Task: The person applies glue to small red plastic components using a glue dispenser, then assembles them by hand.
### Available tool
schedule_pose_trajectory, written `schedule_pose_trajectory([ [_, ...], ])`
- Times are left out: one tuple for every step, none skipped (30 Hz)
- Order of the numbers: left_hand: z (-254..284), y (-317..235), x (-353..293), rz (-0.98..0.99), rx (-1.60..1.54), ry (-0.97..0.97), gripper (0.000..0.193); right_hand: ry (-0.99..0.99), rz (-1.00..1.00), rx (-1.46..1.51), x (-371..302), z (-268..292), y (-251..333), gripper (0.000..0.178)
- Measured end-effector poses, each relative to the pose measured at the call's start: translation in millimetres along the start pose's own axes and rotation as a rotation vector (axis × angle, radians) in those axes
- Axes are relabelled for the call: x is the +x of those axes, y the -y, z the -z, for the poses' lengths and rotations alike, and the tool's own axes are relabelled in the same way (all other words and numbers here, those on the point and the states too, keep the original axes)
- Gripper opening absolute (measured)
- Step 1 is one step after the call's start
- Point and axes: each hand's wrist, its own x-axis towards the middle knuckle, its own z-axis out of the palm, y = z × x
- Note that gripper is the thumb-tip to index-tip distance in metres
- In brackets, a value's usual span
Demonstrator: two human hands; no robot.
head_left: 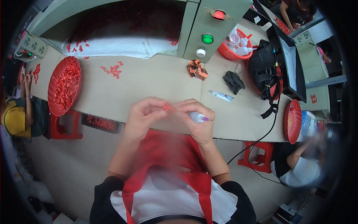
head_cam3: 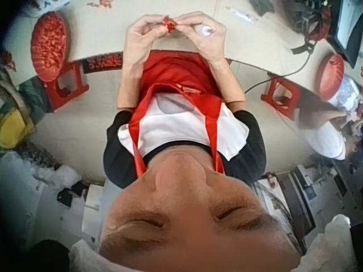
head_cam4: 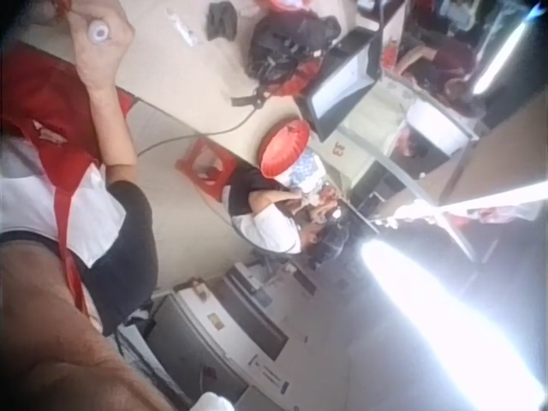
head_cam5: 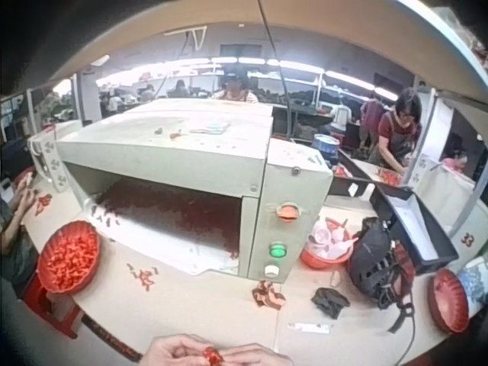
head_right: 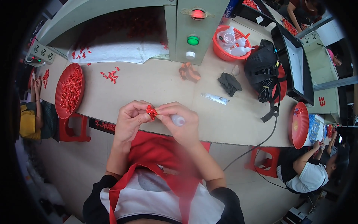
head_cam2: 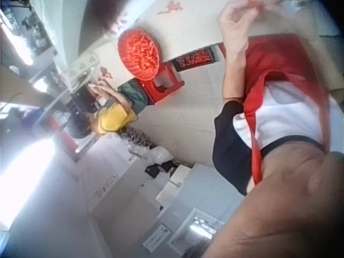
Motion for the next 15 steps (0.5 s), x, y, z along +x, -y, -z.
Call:
schedule_pose_trajectory([
  [0.6, -1.5, 0.3, 0.064, -0.031, -0.004, 0.019, -0.002, -0.001, 0.001, 1.3, 0.8, 2.1, 0.011],
  [1.1, -2.1, 0.5, 0.129, -0.062, -0.009, 0.018, 0.022, 0.006, -0.024, 3.0, 1.4, 5.5, 0.011],
  [1.4, -1.7, 0.8, 0.132, -0.062, -0.009, 0.018, 0.045, 0.012, -0.049, 4.0, 2.2, 7.2, 0.011],
  [1.7, -1.6, 1.3, 0.127, -0.086, 0.005, 0.018, 0.043, 0.01, -0.048, 5.0, 3.2, 7.3, 0.011],
  [1.9, -1.4, 1.5, 0.123, -0.111, 0.019, 0.017, 0.051, -0.002, -0.051, 5.6, 4.1, 7.0, 0.011],
  [2.6, 0.1, 1.4, 0.125, -0.111, 0.019, 0.017, 0.059, -0.015, -0.053, 5.4, 4.6, 6.9, 0.011],
  [3.8, 1.6, 1.6, 0.126, -0.14, 0.031, 0.016, 0.058, -0.015, -0.053, 5.4, 4.3, 8.3, 0.011],
  [4.5, 2.6, 1.7, 0.127, -0.17, 0.044, 0.016, 0.046, -0.075, -0.018, 5.4, 3.9, 10.3, 0.011],
  [4.8, 2.8, 1.9, 0.128, -0.171, 0.043, 0.016, 0.033, -0.134, 0.017, 5.2, 3.6, 11.2, 0.011],
  [5.2, 2.8, 2.4, 0.141, -0.178, 0.038, 0.016, 0.033, -0.134, 0.016, 5.4, 3.7, 10.8, 0.011],
  [5.6, 2.8, 2.8, 0.153, -0.186, 0.033, 0.016, 0.038, -0.142, 0.013, 5.9, 3.8, 9.9, 0.011],
  [6.2, 2.6, 2.8, 0.153, -0.186, 0.032, 0.016, 0.042, -0.149, 0.009, 6.5, 3.9, 9.3, 0.011],
  [6.7, 2.0, 3.1, 0.168, -0.203, 0.043, 0.015, 0.041, -0.149, 0.008, 7.5, 4.0, 9.9, 0.011],
  [7.5, 1.4, 3.4, 0.183, -0.221, 0.054, 0.015, 0.058, -0.159, 0.0, 8.7, 4.1, 11.0, 0.01],
  [8.9, 1.3, 3.7, 0.184, -0.221, 0.054, 0.015, 0.075, -0.169, -0.008, 10.2, 3.8, 12.0, 0.01],
])
